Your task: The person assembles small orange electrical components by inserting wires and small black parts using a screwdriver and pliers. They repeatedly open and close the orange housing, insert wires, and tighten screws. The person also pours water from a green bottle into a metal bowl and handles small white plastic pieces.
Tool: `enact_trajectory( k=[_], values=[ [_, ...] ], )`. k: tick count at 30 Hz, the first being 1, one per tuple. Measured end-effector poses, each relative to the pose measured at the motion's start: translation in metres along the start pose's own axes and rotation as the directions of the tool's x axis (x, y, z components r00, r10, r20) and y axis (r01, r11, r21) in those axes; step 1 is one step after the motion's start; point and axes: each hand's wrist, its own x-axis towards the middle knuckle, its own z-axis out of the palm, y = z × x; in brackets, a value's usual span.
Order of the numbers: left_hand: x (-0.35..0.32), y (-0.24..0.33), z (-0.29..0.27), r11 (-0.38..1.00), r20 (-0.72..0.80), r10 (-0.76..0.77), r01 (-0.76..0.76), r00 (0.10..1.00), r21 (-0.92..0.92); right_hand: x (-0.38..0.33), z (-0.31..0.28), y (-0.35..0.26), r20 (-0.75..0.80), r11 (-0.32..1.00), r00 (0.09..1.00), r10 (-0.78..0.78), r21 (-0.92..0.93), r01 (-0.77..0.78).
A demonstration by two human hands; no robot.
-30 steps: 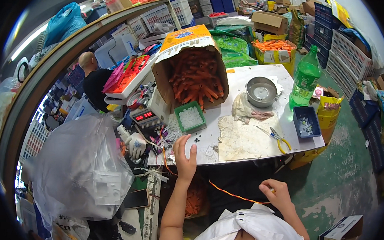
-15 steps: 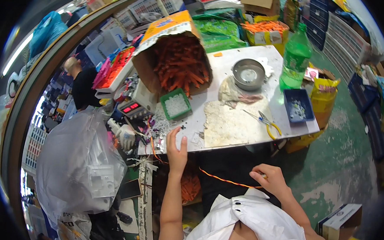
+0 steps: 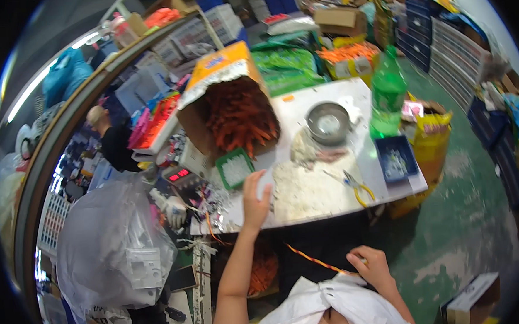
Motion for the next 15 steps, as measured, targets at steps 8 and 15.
enact_trajectory(
  k=[8,15],
  values=[
    [0.097,-0.075,0.027,0.968,-0.015,0.022,-0.018,1.000,0.249,0.066,0.006,0.014,0.066,1.000,0.998,0.011,0.024,-0.013],
    [0.176,-0.202,0.058,0.472,0.026,0.127,-0.083,0.992,0.878,0.123,0.015,0.007,0.110,0.983,0.977,-0.182,0.024,0.181]
  ],
)
